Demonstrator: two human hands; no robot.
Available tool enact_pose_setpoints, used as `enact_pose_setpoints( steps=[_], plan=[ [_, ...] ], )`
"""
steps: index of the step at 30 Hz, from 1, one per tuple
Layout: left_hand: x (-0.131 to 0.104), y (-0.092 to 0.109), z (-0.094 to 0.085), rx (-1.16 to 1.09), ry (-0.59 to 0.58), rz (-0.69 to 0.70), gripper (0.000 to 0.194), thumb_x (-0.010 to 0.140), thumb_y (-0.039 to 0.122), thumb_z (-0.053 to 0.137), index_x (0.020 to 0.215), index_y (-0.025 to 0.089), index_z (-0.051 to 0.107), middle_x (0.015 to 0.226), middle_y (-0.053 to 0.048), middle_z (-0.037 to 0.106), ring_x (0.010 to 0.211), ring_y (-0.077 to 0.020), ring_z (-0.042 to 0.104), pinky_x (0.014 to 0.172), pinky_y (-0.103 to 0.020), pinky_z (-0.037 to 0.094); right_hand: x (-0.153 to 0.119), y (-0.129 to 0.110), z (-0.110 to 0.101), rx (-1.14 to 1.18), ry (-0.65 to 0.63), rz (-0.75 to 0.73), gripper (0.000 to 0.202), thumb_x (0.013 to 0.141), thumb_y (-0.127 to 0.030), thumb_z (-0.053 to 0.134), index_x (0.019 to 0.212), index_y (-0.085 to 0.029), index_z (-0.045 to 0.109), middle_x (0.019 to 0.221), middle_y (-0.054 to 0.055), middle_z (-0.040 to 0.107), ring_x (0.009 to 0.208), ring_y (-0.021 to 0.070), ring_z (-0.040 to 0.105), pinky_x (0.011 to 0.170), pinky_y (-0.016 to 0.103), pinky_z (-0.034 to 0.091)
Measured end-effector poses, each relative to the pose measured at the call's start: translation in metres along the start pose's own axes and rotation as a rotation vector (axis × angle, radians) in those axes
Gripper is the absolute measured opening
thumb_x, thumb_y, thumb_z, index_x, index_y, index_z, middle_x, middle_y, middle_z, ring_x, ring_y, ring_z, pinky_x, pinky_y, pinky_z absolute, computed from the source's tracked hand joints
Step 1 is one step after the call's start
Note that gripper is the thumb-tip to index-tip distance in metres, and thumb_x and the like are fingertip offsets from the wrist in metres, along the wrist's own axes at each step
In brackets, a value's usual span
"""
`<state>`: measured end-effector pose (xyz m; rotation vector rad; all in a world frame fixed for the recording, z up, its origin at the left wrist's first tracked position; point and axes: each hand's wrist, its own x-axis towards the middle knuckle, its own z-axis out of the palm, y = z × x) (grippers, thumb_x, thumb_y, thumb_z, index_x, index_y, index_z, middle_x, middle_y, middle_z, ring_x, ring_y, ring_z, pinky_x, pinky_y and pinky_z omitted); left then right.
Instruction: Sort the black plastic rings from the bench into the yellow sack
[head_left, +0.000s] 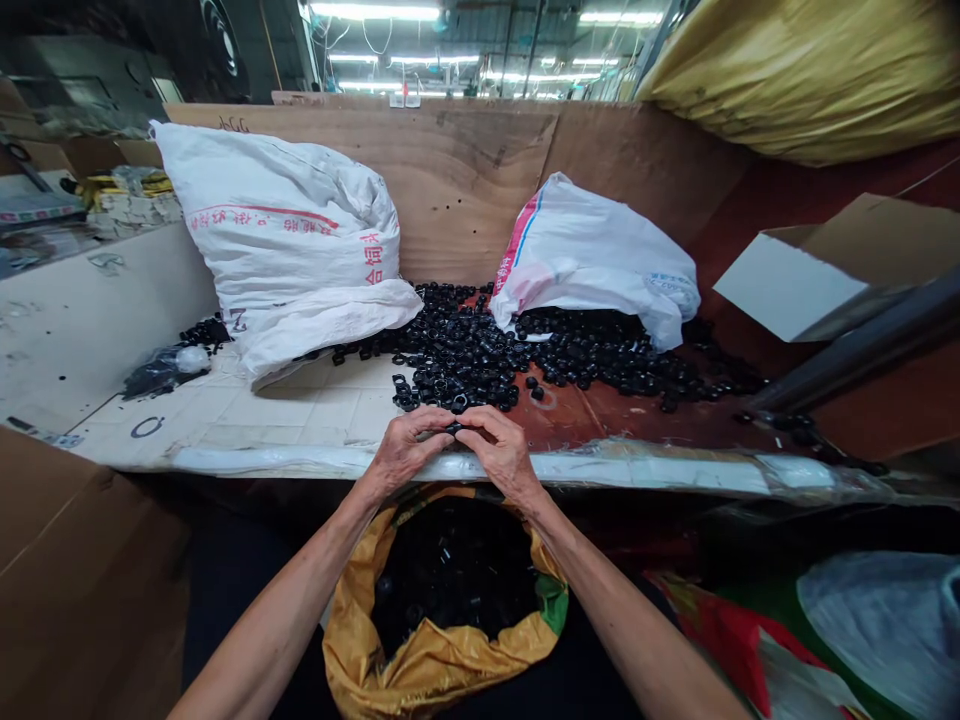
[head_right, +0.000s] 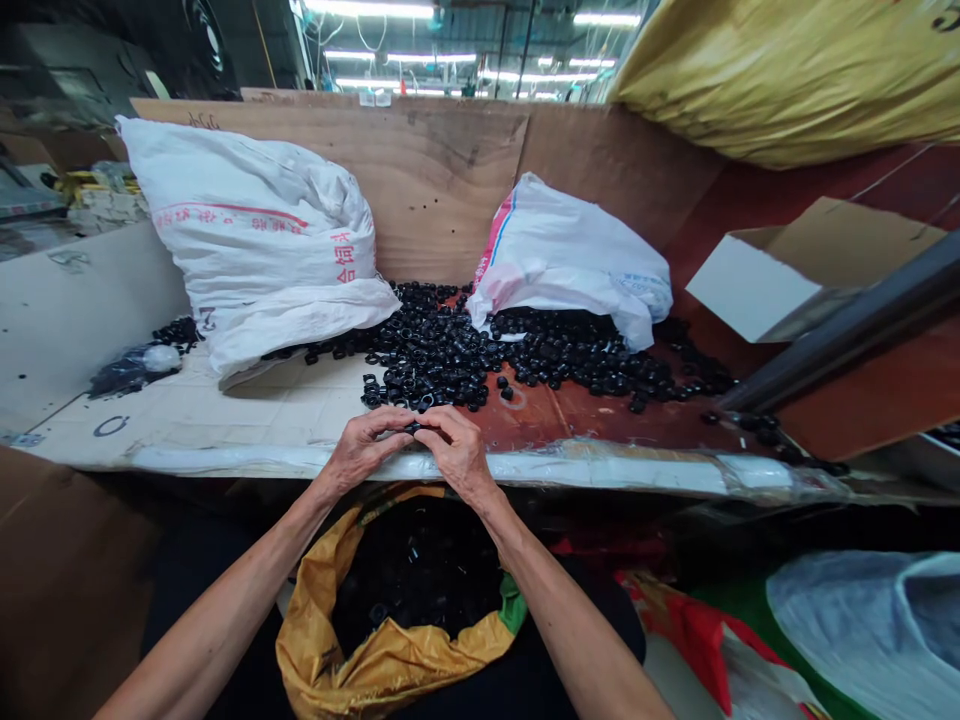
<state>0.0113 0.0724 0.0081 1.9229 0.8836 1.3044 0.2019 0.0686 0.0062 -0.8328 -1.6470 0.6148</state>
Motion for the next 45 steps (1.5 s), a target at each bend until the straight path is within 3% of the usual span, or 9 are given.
enact_pose_setpoints(
  steps=[4, 7, 16, 22, 25, 30, 36, 40, 45],
  plan=[
    [-0.002, 0.003, 0.001, -0.038, -0.001, -0.097, 0.023, 0.087, 0.024, 0.071, 0.109, 0.018, 0.072, 0.104, -0.007, 0.075, 0.094, -0.0182, 0.070, 0.090, -0.033, 0.057, -0.002, 0.002, 0.003, -0.045, -0.003, 0.086, 0.010, 0.089, -0.028, 0.068, 0.096, -0.022, 0.073, 0.089, 0.003, 0.073, 0.078, 0.0174, 0.068, 0.074, 0.029, 0.054],
    [-0.002, 0.005, 0.001, -0.019, 0.005, -0.047, 0.018, 0.089, 0.024, 0.069, 0.105, 0.017, 0.072, 0.107, -0.008, 0.075, 0.099, -0.0191, 0.069, 0.094, -0.035, 0.055, -0.005, 0.001, 0.005, -0.118, -0.030, 0.133, 0.016, 0.093, -0.036, 0.063, 0.095, -0.022, 0.071, 0.081, 0.002, 0.073, 0.068, 0.0164, 0.066, 0.067, 0.027, 0.052],
    [-0.002, 0.008, -0.001, -0.015, -0.039, 0.041, 0.016, 0.092, 0.026, 0.066, 0.105, 0.019, 0.073, 0.109, -0.010, 0.073, 0.103, -0.0199, 0.068, 0.095, -0.037, 0.055, -0.004, -0.003, 0.007, -0.438, -0.008, -0.020, 0.045, 0.101, -0.041, 0.051, 0.061, -0.021, 0.060, 0.061, 0.003, 0.059, 0.065, 0.0178, 0.057, 0.081, 0.035, 0.046],
    [-0.005, 0.000, 0.002, -0.062, 0.010, 0.037, 0.017, 0.091, 0.028, 0.069, 0.105, 0.019, 0.073, 0.110, -0.010, 0.072, 0.104, -0.0195, 0.068, 0.093, -0.037, 0.056, -0.007, -0.006, 0.005, -0.222, -0.008, 0.025, 0.021, 0.096, -0.039, 0.059, 0.104, -0.021, 0.068, 0.088, 0.005, 0.071, 0.074, 0.0183, 0.064, 0.072, 0.030, 0.051],
    [-0.005, -0.001, 0.003, -0.051, 0.019, 0.054, 0.017, 0.092, 0.027, 0.068, 0.105, 0.019, 0.073, 0.110, -0.010, 0.072, 0.103, -0.0189, 0.068, 0.093, -0.036, 0.057, -0.007, -0.003, 0.007, -0.254, -0.036, -0.026, 0.021, 0.098, -0.038, 0.057, 0.096, -0.021, 0.070, 0.090, 0.006, 0.073, 0.079, 0.0195, 0.066, 0.075, 0.031, 0.050],
    [-0.004, 0.005, 0.001, -0.016, -0.012, 0.032, 0.017, 0.091, 0.027, 0.068, 0.104, 0.020, 0.076, 0.109, -0.010, 0.072, 0.103, -0.0195, 0.068, 0.093, -0.036, 0.056, -0.006, 0.005, 0.014, -0.491, -0.027, -0.046, 0.043, 0.105, -0.037, 0.043, 0.072, -0.021, 0.066, 0.067, 0.006, 0.066, 0.072, 0.0199, 0.063, 0.083, 0.034, 0.046],
    [-0.003, 0.007, 0.002, -0.060, 0.048, -0.007, 0.014, 0.089, 0.027, 0.071, 0.100, 0.019, 0.075, 0.106, -0.009, 0.073, 0.102, -0.0196, 0.067, 0.093, -0.036, 0.055, -0.007, -0.002, 0.009, -0.331, -0.014, -0.040, 0.021, 0.098, -0.037, 0.055, 0.101, -0.021, 0.069, 0.086, 0.006, 0.071, 0.083, 0.0214, 0.064, 0.090, 0.037, 0.047],
    [-0.003, 0.007, 0.001, -0.053, 0.073, -0.027, 0.014, 0.088, 0.028, 0.071, 0.099, 0.019, 0.074, 0.104, -0.008, 0.073, 0.102, -0.0198, 0.067, 0.093, -0.036, 0.055, -0.006, -0.007, 0.006, -0.428, -0.034, -0.066, 0.038, 0.097, -0.036, 0.057, 0.061, -0.022, 0.059, 0.056, -0.001, 0.055, 0.062, 0.0166, 0.054, 0.099, 0.042, 0.041],
    [-0.004, 0.008, 0.000, -0.036, 0.083, -0.056, 0.017, 0.089, 0.026, 0.070, 0.103, 0.019, 0.074, 0.106, -0.008, 0.072, 0.101, -0.0189, 0.067, 0.092, -0.034, 0.054, -0.005, -0.010, 0.006, -0.344, -0.024, -0.092, 0.019, 0.091, -0.038, 0.065, 0.082, -0.021, 0.067, 0.067, 0.000, 0.060, 0.065, 0.0174, 0.056, 0.091, 0.040, 0.045]
  ],
)
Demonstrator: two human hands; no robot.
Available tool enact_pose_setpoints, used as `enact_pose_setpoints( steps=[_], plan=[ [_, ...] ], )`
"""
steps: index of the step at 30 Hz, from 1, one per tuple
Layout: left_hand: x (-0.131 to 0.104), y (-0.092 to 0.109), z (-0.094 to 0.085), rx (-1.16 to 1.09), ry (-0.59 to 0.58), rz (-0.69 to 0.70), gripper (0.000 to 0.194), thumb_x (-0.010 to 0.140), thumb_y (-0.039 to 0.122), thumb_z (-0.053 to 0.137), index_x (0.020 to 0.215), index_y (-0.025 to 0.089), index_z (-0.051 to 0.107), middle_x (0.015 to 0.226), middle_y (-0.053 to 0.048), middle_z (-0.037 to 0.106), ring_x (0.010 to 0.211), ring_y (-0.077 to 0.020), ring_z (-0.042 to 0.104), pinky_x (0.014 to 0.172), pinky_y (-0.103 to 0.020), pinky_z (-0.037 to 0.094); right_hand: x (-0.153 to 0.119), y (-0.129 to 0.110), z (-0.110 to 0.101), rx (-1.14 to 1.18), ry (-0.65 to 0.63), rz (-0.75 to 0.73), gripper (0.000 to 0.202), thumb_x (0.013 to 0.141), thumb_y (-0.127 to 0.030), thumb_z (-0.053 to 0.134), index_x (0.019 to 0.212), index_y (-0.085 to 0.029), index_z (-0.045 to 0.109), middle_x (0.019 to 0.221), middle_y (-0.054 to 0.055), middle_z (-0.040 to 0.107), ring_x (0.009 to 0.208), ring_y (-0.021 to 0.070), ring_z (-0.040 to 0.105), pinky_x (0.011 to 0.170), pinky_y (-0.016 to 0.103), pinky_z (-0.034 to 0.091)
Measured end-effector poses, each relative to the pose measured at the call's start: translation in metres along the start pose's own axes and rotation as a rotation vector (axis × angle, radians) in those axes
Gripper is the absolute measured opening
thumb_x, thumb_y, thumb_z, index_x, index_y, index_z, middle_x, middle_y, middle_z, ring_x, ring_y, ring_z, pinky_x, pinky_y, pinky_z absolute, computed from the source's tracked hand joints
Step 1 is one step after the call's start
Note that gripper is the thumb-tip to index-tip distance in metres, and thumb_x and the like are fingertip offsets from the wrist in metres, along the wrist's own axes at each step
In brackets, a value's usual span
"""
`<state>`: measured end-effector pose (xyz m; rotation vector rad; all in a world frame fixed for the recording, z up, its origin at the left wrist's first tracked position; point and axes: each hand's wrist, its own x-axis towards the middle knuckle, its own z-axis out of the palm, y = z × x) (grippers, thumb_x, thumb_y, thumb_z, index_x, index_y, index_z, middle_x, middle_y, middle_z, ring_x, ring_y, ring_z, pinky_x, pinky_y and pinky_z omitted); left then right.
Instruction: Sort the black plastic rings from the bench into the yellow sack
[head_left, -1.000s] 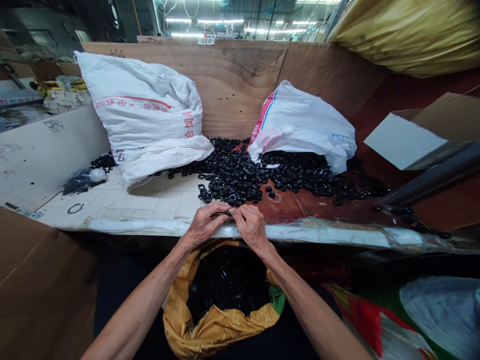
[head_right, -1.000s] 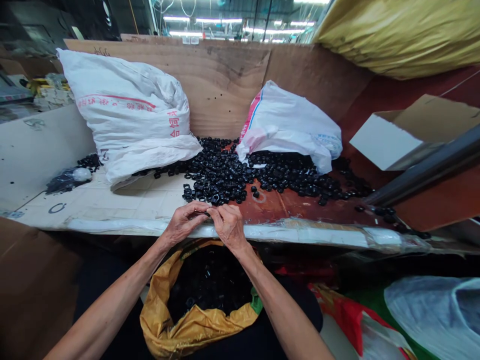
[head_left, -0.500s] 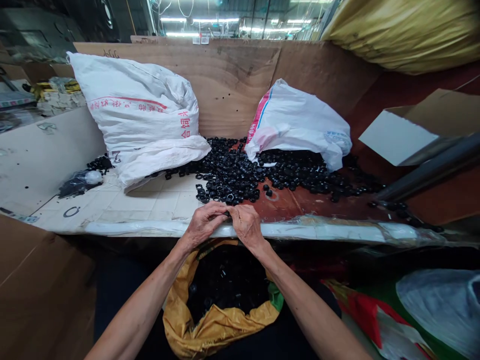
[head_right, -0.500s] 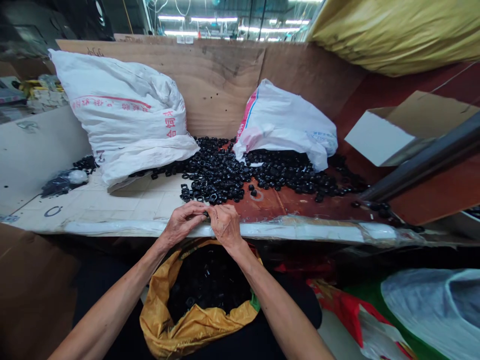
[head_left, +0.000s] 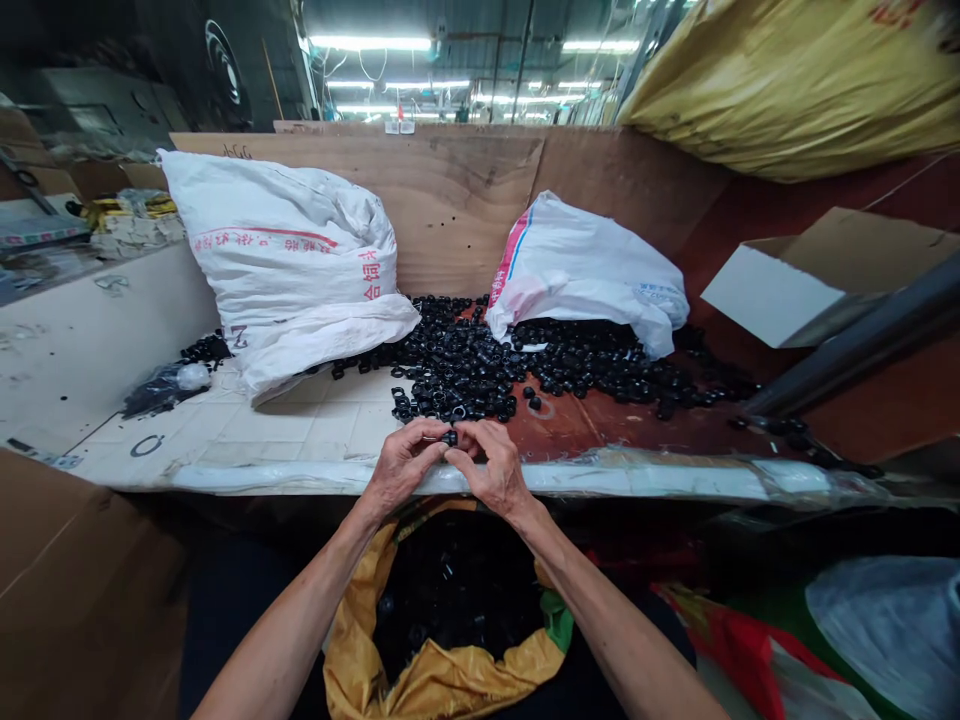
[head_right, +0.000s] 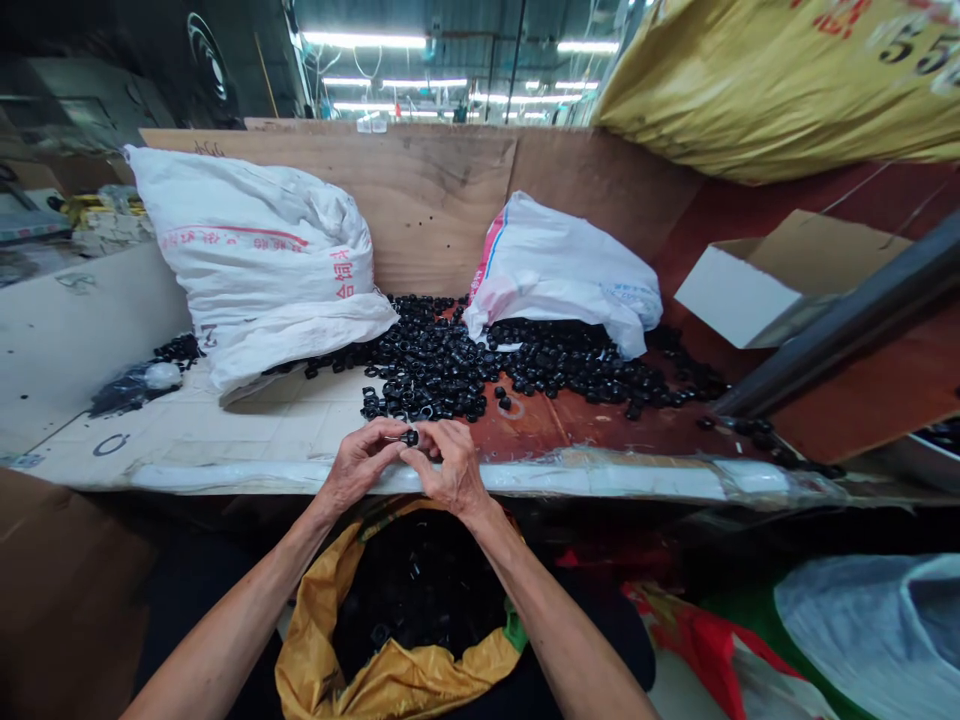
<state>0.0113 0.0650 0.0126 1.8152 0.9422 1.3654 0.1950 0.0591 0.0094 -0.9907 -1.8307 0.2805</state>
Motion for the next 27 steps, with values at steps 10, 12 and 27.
enact_pose_setpoints(
  steps=[10, 12, 27],
  plan=[
    [-0.016, 0.011, 0.005, -0.061, -0.087, -0.125, 0.019, 0.088, 0.032, 0.069, 0.100, 0.017, 0.071, 0.100, -0.007, 0.073, 0.095, -0.0201, 0.068, 0.092, -0.035, 0.055, -0.014, -0.008, -0.001, 0.112, 0.014, 0.093, 0.023, 0.100, -0.030, 0.050, 0.083, -0.022, 0.064, 0.071, 0.002, 0.063, 0.065, 0.0166, 0.060, 0.066, 0.028, 0.049],
    [-0.027, 0.016, 0.010, -0.120, -0.057, -0.175, 0.020, 0.089, 0.033, 0.069, 0.101, 0.017, 0.070, 0.101, -0.008, 0.073, 0.096, -0.0204, 0.068, 0.092, -0.035, 0.056, -0.023, -0.014, -0.003, 0.123, 0.013, 0.122, 0.019, 0.099, -0.030, 0.051, 0.088, -0.022, 0.064, 0.074, 0.002, 0.064, 0.066, 0.0171, 0.060, 0.066, 0.028, 0.050],
    [-0.068, 0.024, 0.011, 0.178, -0.112, 0.151, 0.021, 0.094, 0.017, 0.058, 0.113, 0.023, 0.067, 0.109, -0.008, 0.073, 0.102, -0.0210, 0.070, 0.090, -0.035, 0.056, -0.051, -0.050, -0.014, 0.637, -0.179, 0.777, 0.017, 0.087, -0.036, 0.057, 0.078, -0.021, 0.057, 0.049, -0.006, 0.054, 0.041, 0.0122, 0.048, 0.046, 0.024, 0.043]
  ],
)
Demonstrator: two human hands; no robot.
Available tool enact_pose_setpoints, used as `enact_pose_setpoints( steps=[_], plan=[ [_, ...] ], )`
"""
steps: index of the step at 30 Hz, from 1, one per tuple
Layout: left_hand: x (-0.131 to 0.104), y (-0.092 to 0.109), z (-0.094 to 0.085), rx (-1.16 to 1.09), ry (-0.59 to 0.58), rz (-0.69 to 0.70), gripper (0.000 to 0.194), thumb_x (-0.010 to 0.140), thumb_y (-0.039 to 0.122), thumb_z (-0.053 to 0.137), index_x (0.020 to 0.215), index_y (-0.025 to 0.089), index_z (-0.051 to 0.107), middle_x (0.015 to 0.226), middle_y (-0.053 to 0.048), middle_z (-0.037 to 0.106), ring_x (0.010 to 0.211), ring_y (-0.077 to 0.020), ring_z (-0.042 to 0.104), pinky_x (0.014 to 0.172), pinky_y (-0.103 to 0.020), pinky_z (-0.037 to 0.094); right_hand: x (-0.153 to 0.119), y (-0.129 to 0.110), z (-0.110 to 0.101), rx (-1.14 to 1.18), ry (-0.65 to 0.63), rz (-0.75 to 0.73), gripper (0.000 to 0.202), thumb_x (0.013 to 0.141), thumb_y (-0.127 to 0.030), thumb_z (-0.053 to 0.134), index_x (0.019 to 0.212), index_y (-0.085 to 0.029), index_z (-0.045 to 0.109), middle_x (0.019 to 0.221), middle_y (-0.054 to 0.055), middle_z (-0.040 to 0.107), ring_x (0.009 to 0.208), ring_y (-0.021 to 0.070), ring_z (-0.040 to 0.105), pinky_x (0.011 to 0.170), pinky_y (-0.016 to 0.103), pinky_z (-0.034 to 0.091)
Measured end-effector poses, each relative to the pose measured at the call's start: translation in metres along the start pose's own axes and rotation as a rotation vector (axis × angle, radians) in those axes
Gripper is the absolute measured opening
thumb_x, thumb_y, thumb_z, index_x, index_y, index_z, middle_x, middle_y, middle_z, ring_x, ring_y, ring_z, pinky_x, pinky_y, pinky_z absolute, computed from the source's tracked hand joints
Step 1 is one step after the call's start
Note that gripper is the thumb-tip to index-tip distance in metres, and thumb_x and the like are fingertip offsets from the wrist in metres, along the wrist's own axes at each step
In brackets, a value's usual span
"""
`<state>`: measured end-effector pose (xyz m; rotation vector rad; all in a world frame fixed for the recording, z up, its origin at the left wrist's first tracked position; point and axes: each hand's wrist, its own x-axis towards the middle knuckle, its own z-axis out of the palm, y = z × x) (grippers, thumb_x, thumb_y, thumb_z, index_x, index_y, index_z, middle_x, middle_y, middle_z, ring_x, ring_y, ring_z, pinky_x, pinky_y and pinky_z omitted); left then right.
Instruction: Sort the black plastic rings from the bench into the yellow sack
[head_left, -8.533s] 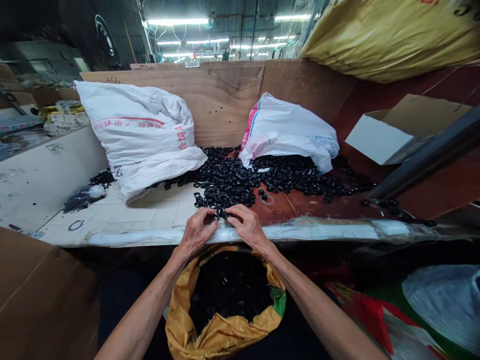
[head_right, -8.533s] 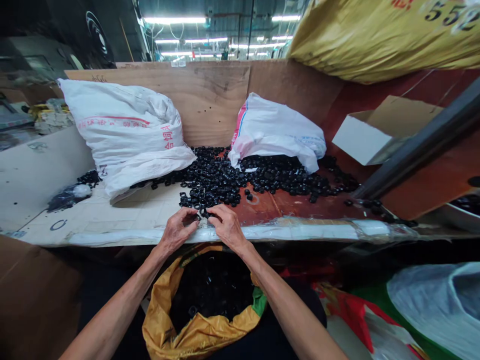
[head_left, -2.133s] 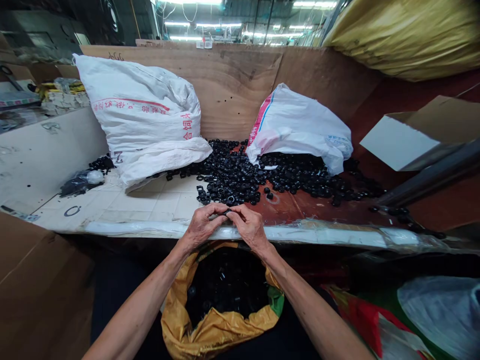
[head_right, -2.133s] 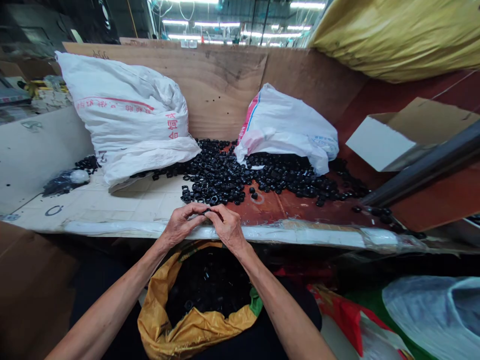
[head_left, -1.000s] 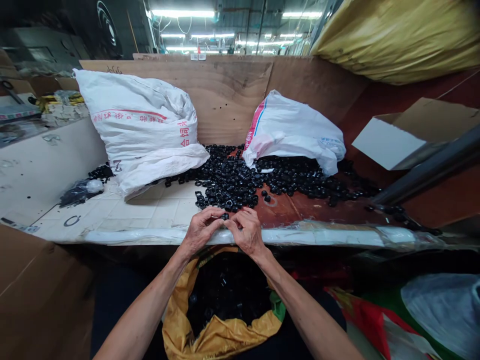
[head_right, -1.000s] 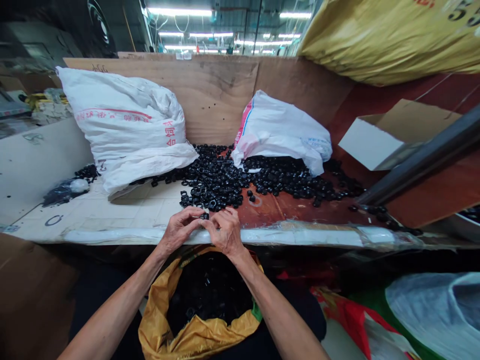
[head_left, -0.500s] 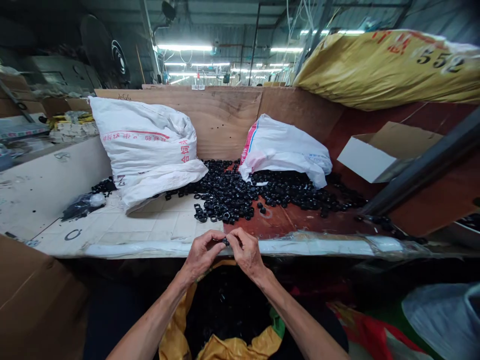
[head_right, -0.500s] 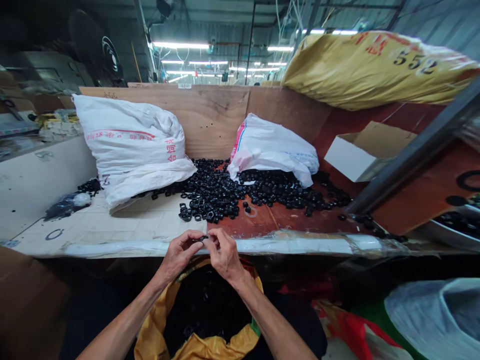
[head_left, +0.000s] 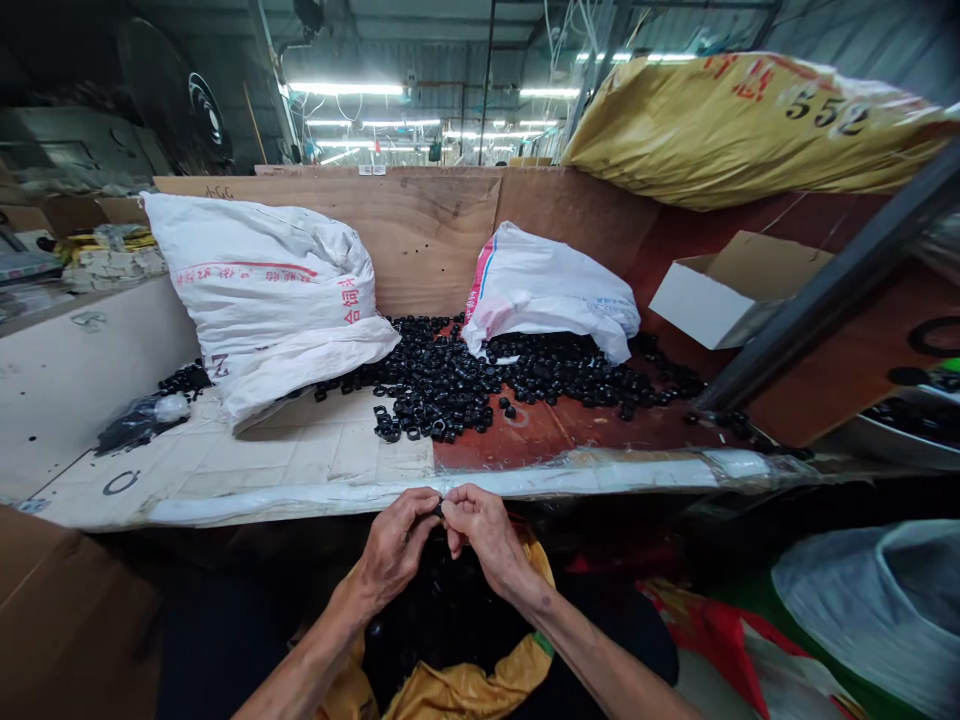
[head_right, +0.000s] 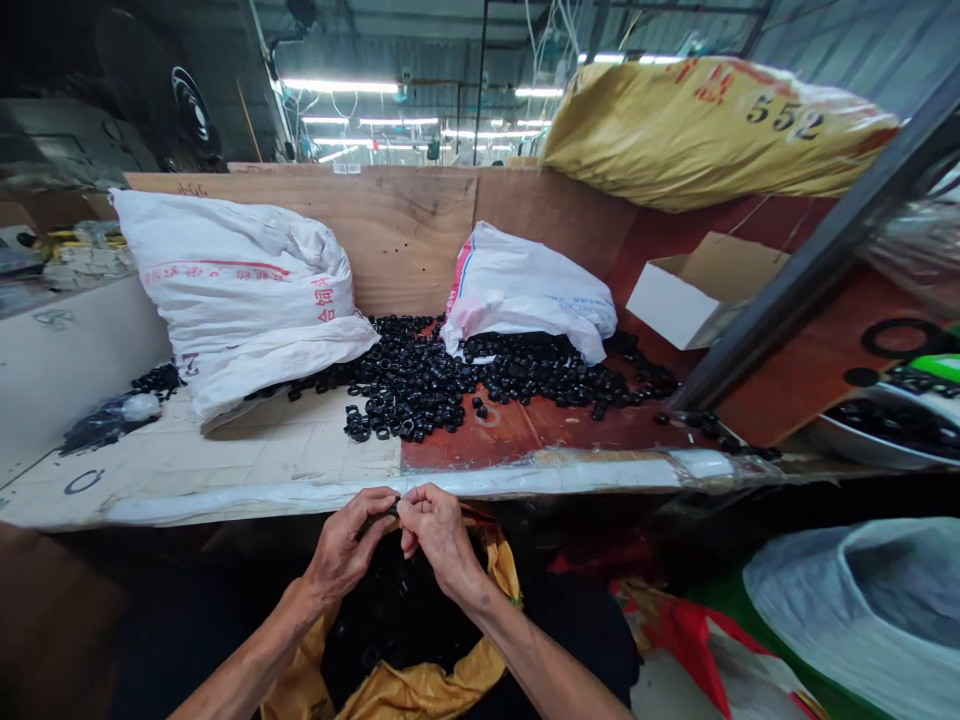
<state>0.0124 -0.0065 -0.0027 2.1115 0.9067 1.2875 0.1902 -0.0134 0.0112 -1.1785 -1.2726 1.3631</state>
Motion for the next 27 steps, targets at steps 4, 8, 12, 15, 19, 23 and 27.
enact_pose_setpoints(
  steps=[4, 8, 12, 15, 19, 23, 27],
  plan=[
    [0.033, 0.000, -0.010, 0.082, -0.228, -0.236, 0.012, 0.093, 0.028, 0.061, 0.091, 0.019, 0.070, 0.080, -0.002, 0.071, 0.072, -0.0166, 0.067, 0.067, -0.026, 0.054, 0.027, -0.007, -0.023, -0.513, 0.125, -0.290, 0.021, 0.088, -0.029, 0.059, 0.068, -0.021, 0.057, 0.059, -0.001, 0.057, 0.055, 0.0152, 0.056, 0.056, 0.026, 0.044],
    [0.081, -0.020, 0.001, 0.376, -0.006, -0.214, 0.022, 0.088, 0.019, 0.062, 0.109, 0.019, 0.069, 0.106, -0.006, 0.069, 0.071, -0.0137, 0.066, 0.072, -0.027, 0.054, 0.076, -0.008, -0.035, -0.839, 0.273, -0.506, 0.017, 0.085, -0.015, 0.060, 0.101, -0.019, 0.066, 0.099, 0.008, 0.064, 0.083, 0.0196, 0.063, 0.076, 0.029, 0.049],
    [0.108, -0.042, 0.015, 0.577, -0.089, -0.185, 0.030, 0.088, 0.008, 0.055, 0.109, 0.021, 0.072, 0.110, -0.006, 0.071, 0.087, -0.0177, 0.069, 0.082, -0.029, 0.054, 0.103, 0.001, -0.032, -1.000, 0.211, -0.453, 0.024, 0.087, -0.012, 0.061, 0.109, -0.020, 0.065, 0.108, 0.008, 0.063, 0.087, 0.0202, 0.064, 0.075, 0.028, 0.048],
    [0.107, -0.048, 0.012, 0.571, -0.070, -0.245, 0.025, 0.086, 0.009, 0.057, 0.100, 0.020, 0.076, 0.098, -0.006, 0.075, 0.090, -0.0205, 0.070, 0.085, -0.031, 0.054, 0.104, 0.007, -0.031, -1.000, 0.217, -0.447, 0.017, 0.088, -0.012, 0.062, 0.102, -0.021, 0.065, 0.102, 0.007, 0.064, 0.085, 0.0198, 0.063, 0.075, 0.028, 0.046],
    [0.092, -0.046, -0.003, 0.501, -0.045, -0.347, 0.021, 0.087, 0.017, 0.059, 0.094, 0.020, 0.079, 0.092, -0.006, 0.077, 0.085, -0.0212, 0.070, 0.081, -0.032, 0.053, 0.099, 0.007, -0.036, -0.913, 0.202, -0.474, 0.013, 0.085, -0.011, 0.063, 0.093, -0.020, 0.064, 0.095, 0.004, 0.065, 0.085, 0.0192, 0.061, 0.078, 0.028, 0.045],
    [0.079, -0.046, -0.011, 0.465, 0.008, -0.316, 0.031, 0.083, 0.012, 0.059, 0.109, 0.018, 0.074, 0.100, -0.006, 0.073, 0.077, -0.0169, 0.068, 0.075, -0.028, 0.054, 0.095, 0.005, -0.037, -0.832, 0.158, -0.535, 0.015, 0.083, -0.009, 0.064, 0.093, -0.020, 0.065, 0.090, 0.002, 0.066, 0.080, 0.0175, 0.061, 0.078, 0.027, 0.045],
    [0.080, -0.050, -0.007, 0.493, -0.044, -0.252, 0.037, 0.079, 0.020, 0.071, 0.116, 0.018, 0.069, 0.103, -0.006, 0.070, 0.078, -0.0180, 0.067, 0.076, -0.030, 0.054, 0.090, 0.002, -0.036, -0.769, 0.129, -0.599, 0.010, 0.085, -0.013, 0.064, 0.090, -0.021, 0.066, 0.091, 0.002, 0.067, 0.080, 0.0172, 0.061, 0.074, 0.027, 0.046]
  ],
)
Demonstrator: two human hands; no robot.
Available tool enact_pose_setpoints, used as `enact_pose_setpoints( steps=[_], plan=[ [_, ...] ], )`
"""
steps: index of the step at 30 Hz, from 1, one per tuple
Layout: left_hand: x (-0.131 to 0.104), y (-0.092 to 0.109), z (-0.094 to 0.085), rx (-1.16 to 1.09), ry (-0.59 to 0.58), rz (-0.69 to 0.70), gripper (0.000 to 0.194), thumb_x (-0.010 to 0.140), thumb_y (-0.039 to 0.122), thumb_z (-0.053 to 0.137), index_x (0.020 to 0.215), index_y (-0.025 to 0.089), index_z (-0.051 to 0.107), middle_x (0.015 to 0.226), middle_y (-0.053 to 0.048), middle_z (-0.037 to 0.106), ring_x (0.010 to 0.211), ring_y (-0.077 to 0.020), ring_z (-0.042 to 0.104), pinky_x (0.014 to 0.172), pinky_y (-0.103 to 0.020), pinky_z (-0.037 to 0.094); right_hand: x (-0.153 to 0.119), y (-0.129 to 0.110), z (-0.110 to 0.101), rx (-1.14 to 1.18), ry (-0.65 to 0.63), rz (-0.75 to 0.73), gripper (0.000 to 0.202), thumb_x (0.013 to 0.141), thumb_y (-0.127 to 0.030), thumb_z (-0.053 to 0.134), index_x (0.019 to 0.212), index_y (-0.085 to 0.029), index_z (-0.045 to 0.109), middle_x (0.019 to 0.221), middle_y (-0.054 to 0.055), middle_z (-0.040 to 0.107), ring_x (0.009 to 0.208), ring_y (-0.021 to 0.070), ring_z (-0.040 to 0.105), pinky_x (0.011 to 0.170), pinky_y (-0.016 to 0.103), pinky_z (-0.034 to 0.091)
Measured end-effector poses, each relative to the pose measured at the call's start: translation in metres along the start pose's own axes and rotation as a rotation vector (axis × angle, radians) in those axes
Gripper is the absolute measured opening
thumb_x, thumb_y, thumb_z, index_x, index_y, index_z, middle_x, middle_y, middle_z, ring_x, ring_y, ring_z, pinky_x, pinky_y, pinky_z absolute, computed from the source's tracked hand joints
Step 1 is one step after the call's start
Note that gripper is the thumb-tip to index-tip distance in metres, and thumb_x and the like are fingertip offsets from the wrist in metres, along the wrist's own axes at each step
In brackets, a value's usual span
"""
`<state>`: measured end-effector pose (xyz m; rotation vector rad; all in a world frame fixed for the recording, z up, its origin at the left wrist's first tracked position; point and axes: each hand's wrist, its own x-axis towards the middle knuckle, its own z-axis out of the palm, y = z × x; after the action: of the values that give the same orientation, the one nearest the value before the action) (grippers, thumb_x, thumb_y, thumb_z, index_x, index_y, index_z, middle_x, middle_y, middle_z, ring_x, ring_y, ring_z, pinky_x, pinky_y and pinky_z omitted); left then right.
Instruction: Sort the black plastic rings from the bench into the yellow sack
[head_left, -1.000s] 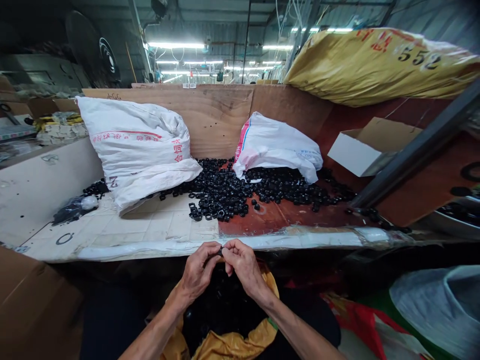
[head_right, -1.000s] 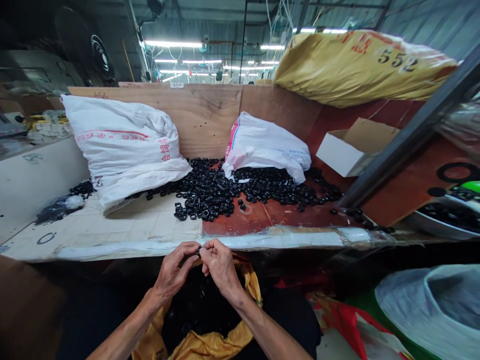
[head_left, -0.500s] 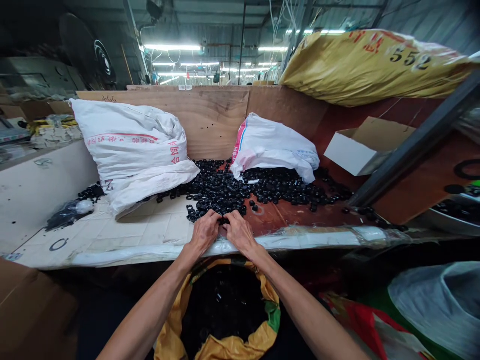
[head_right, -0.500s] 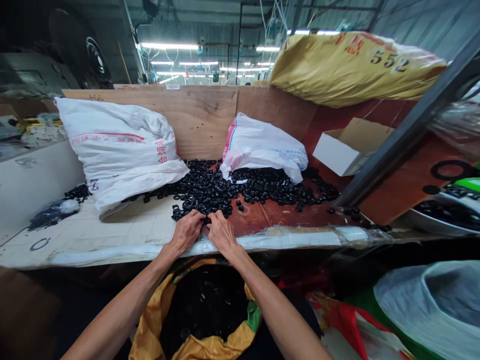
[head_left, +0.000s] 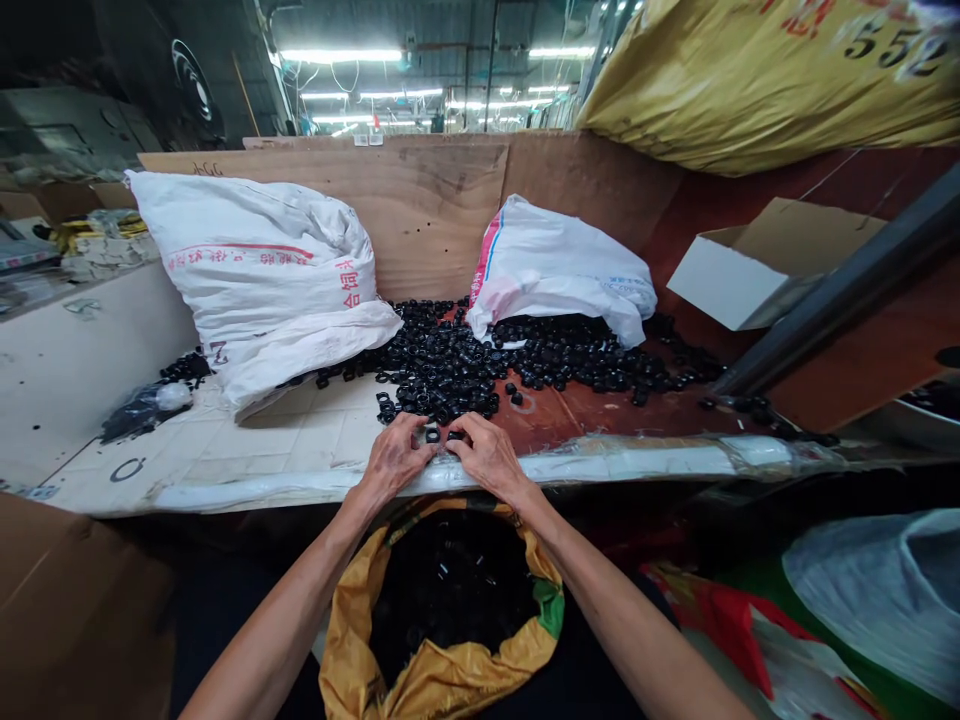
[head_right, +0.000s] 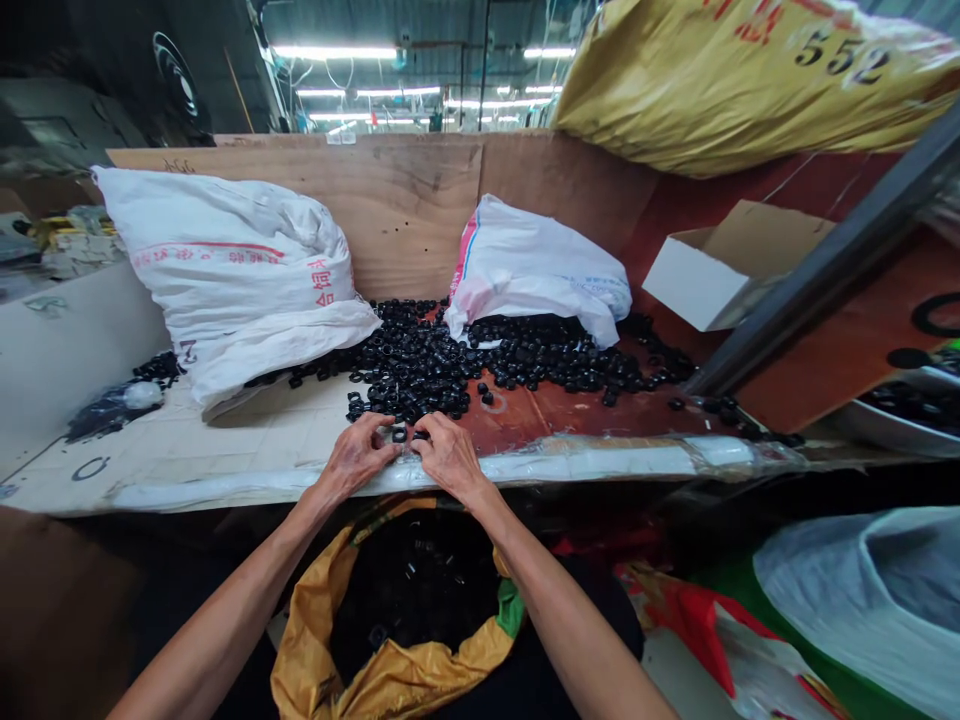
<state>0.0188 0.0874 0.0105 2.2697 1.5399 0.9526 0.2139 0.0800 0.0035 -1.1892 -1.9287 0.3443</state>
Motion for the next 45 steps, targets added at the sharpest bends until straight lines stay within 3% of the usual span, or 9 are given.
enact_pose_setpoints(
  steps=[6, 11, 17, 23, 28, 34, 40, 42, 45],
  plan=[
    [0.005, 0.003, 0.006, -0.027, -0.036, 0.064, 0.022, 0.082, 0.014, 0.067, 0.102, 0.022, 0.073, 0.092, -0.003, 0.071, 0.080, -0.0186, 0.065, 0.079, -0.032, 0.051, -0.001, -0.001, -0.006, 0.177, 0.046, -0.004, 0.012, 0.086, -0.016, 0.064, 0.094, -0.021, 0.071, 0.092, 0.004, 0.068, 0.083, 0.0185, 0.064, 0.070, 0.027, 0.051],
    [-0.004, 0.002, 0.003, -0.387, 0.036, 0.023, 0.026, 0.084, 0.017, 0.066, 0.109, 0.019, 0.071, 0.097, -0.005, 0.069, 0.080, -0.0158, 0.065, 0.074, -0.029, 0.053, -0.001, 0.003, -0.008, 0.365, 0.062, 0.032, 0.021, 0.087, -0.017, 0.062, 0.103, -0.022, 0.074, 0.100, 0.006, 0.070, 0.089, 0.0189, 0.067, 0.075, 0.029, 0.055],
    [-0.005, 0.000, 0.003, -0.742, -0.094, -0.032, 0.025, 0.085, 0.027, 0.071, 0.108, 0.018, 0.071, 0.104, -0.007, 0.071, 0.088, -0.0181, 0.068, 0.083, -0.032, 0.056, -0.004, 0.003, -0.005, 0.551, 0.004, 0.090, 0.017, 0.084, -0.025, 0.069, 0.101, -0.021, 0.071, 0.093, 0.004, 0.072, 0.082, 0.0184, 0.069, 0.075, 0.030, 0.057],
    [-0.009, 0.001, 0.003, -0.724, -0.083, 0.045, 0.024, 0.086, 0.029, 0.071, 0.108, 0.018, 0.072, 0.103, -0.007, 0.070, 0.093, -0.0194, 0.068, 0.086, -0.033, 0.055, -0.005, -0.001, -0.007, 0.423, 0.029, 0.020, 0.012, 0.086, -0.029, 0.071, 0.094, -0.021, 0.074, 0.089, 0.004, 0.073, 0.078, 0.0177, 0.068, 0.072, 0.028, 0.054],
    [-0.011, 0.006, -0.002, -0.682, -0.069, 0.078, 0.022, 0.089, 0.028, 0.069, 0.107, 0.018, 0.070, 0.106, -0.009, 0.070, 0.098, -0.0201, 0.067, 0.090, -0.033, 0.054, -0.006, -0.004, -0.004, 0.294, 0.010, 0.021, 0.016, 0.094, -0.033, 0.063, 0.090, -0.020, 0.071, 0.071, 0.001, 0.068, 0.061, 0.0145, 0.062, 0.064, 0.026, 0.050],
    [-0.012, 0.003, 0.003, -0.742, -0.036, 0.018, 0.024, 0.086, 0.032, 0.072, 0.105, 0.017, 0.070, 0.103, -0.007, 0.069, 0.095, -0.0190, 0.067, 0.090, -0.033, 0.055, -0.006, -0.013, 0.007, 0.168, 0.106, -0.069, 0.021, 0.100, -0.031, 0.054, 0.092, -0.020, 0.071, 0.087, 0.006, 0.072, 0.082, 0.0185, 0.067, 0.080, 0.030, 0.052],
    [-0.013, 0.008, 0.000, -0.789, -0.020, 0.001, 0.022, 0.086, 0.030, 0.072, 0.103, 0.016, 0.068, 0.100, -0.005, 0.067, 0.090, -0.0162, 0.066, 0.085, -0.030, 0.055, -0.009, -0.018, 0.005, 0.217, 0.125, -0.115, 0.019, 0.098, -0.028, 0.055, 0.108, -0.020, 0.070, 0.094, 0.007, 0.071, 0.081, 0.0182, 0.066, 0.077, 0.029, 0.053],
    [-0.014, 0.010, -0.002, -0.746, -0.010, 0.030, 0.020, 0.087, 0.028, 0.072, 0.103, 0.017, 0.068, 0.101, -0.006, 0.067, 0.091, -0.0163, 0.066, 0.086, -0.030, 0.055, -0.009, -0.017, 0.005, 0.204, 0.109, -0.138, 0.019, 0.098, -0.026, 0.053, 0.106, -0.019, 0.070, 0.093, 0.007, 0.071, 0.082, 0.0184, 0.067, 0.077, 0.029, 0.052],
    [-0.015, 0.011, -0.006, -0.679, -0.014, 0.082, 0.018, 0.089, 0.027, 0.069, 0.103, 0.017, 0.069, 0.102, -0.007, 0.067, 0.093, -0.0175, 0.066, 0.086, -0.031, 0.055, -0.009, -0.014, 0.009, 0.065, 0.109, -0.122, 0.029, 0.101, -0.029, 0.050, 0.085, -0.019, 0.071, 0.078, 0.006, 0.070, 0.074, 0.0181, 0.066, 0.076, 0.029, 0.048]
  ],
)
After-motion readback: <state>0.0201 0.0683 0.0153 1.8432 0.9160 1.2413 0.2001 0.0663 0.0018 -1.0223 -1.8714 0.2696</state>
